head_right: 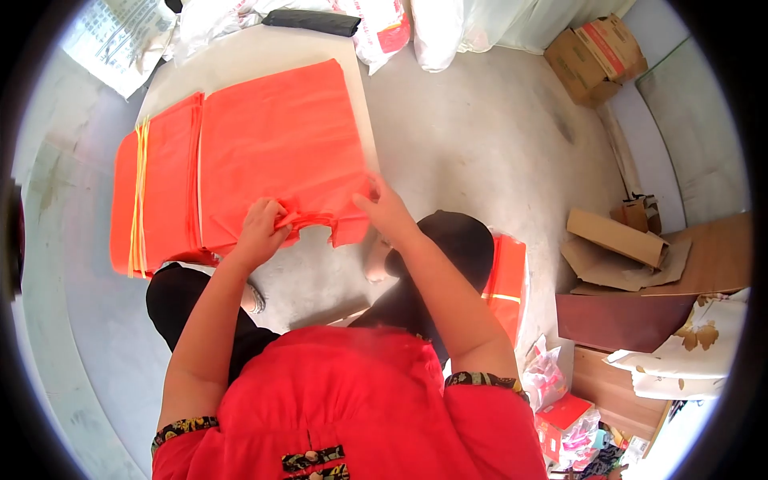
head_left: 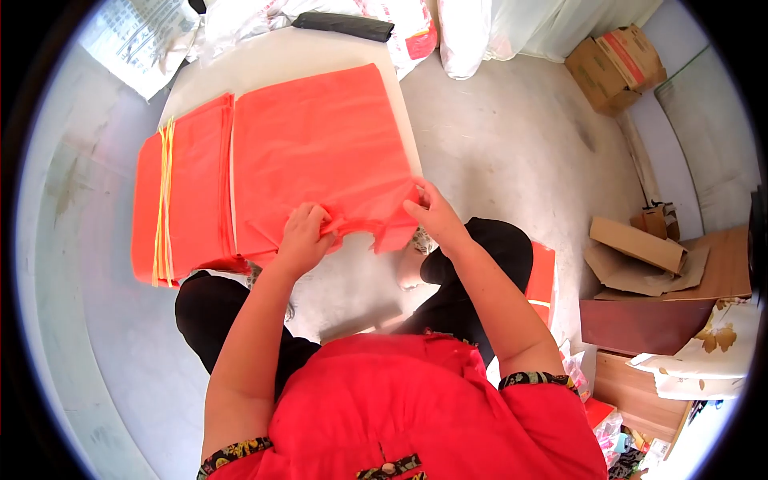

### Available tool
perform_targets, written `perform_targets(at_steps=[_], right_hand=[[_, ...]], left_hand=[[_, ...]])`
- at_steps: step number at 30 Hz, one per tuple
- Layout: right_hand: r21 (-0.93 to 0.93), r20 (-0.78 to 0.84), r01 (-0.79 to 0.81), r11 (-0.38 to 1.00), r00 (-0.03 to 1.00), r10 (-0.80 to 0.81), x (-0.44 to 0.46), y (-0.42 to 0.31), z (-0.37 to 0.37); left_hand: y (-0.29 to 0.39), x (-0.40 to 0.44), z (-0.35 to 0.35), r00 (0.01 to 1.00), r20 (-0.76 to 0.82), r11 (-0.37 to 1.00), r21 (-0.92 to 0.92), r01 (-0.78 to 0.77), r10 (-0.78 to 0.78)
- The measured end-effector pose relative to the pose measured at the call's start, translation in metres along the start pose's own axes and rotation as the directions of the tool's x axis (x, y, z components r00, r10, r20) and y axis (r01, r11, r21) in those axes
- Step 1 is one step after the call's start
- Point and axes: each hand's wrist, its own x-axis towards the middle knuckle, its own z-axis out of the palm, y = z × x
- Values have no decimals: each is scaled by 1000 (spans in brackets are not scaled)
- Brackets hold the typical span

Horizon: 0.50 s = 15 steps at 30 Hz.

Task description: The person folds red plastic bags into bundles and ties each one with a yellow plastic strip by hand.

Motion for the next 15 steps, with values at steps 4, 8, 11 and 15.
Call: perform_targets(at_steps=[4,8,11,15], right_hand=[[28,-51,-12,1000,999,13,2,4,6],[153,-100,-41,987,993,57,-14,-5,14],[165,-133,-60,984,988,83,-33,10,20],[126,-117,-98,987,987,112,-58,37,17]], left_hand=[[3,2,-2,1000,1,1000,-9,12,-12],[-1,1,3,1000,3,1000,8,16,-16],[2,-1,0,1000,8,1000,16,22,-22],[4,-2,1,1000,-11,999,36,23,-22]])
